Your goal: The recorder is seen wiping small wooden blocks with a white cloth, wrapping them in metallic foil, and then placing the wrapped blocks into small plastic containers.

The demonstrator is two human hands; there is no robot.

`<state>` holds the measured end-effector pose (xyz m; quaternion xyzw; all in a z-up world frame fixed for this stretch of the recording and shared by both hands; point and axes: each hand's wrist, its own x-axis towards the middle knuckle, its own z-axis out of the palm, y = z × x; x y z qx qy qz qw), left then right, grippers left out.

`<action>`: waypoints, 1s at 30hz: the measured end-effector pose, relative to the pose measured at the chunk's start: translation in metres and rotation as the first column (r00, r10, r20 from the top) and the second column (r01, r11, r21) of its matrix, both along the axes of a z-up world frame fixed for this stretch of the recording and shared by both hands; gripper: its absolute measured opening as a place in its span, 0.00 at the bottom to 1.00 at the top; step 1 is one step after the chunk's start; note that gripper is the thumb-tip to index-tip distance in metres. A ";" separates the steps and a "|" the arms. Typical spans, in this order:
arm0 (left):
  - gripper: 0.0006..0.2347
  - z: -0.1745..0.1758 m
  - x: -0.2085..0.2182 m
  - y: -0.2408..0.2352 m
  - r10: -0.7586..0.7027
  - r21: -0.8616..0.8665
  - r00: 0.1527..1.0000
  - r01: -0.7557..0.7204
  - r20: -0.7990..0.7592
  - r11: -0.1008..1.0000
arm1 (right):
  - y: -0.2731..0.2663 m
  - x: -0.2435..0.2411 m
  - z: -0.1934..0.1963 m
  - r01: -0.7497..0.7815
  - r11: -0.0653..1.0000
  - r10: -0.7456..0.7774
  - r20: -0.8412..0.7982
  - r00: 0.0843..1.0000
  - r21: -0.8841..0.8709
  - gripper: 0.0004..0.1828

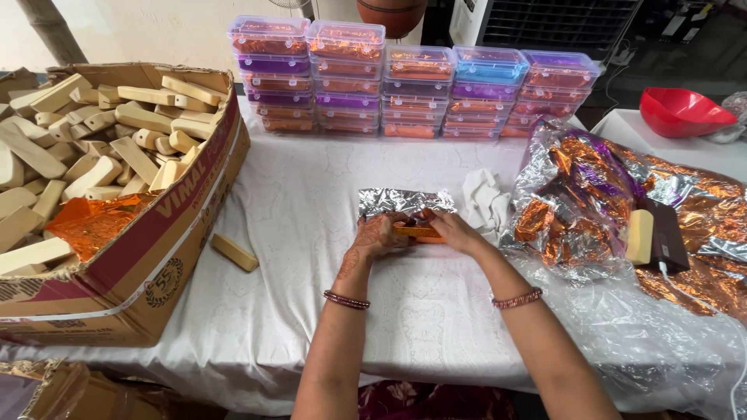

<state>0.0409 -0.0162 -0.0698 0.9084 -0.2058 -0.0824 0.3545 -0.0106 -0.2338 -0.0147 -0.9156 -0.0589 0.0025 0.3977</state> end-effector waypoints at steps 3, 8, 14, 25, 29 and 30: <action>0.19 -0.021 0.013 -0.002 -0.014 -0.193 0.998 0.002 -0.059 0.981 | -0.001 0.010 0.009 0.071 0.996 -0.084 -0.252 0.964 -0.060 0.30; 0.27 0.080 -0.053 0.001 -0.071 0.247 0.983 0.027 0.171 0.969 | -0.001 0.013 0.017 0.285 0.782 0.002 0.459 0.888 -0.554 0.34; 0.24 0.090 -0.063 -0.003 -0.066 0.406 0.965 -0.044 0.254 0.913 | 0.036 -0.031 0.048 -0.101 0.919 0.019 -0.214 0.977 -0.381 0.20; 0.25 0.074 -0.057 -0.007 -0.050 0.310 0.941 -0.059 0.335 0.949 | 0.012 -0.024 0.043 -0.066 0.990 0.049 -0.144 0.988 -0.121 0.20; 0.22 0.062 -0.043 -0.008 -0.078 0.324 0.923 -0.052 0.377 0.944 | 0.009 -0.024 0.034 -0.071 0.997 0.071 -0.052 0.996 0.002 0.22; 0.22 0.063 -0.042 -0.008 -0.075 0.352 0.938 -0.053 0.339 0.935 | 0.013 -0.028 0.040 -0.001 1.000 0.002 -0.144 0.990 0.005 0.23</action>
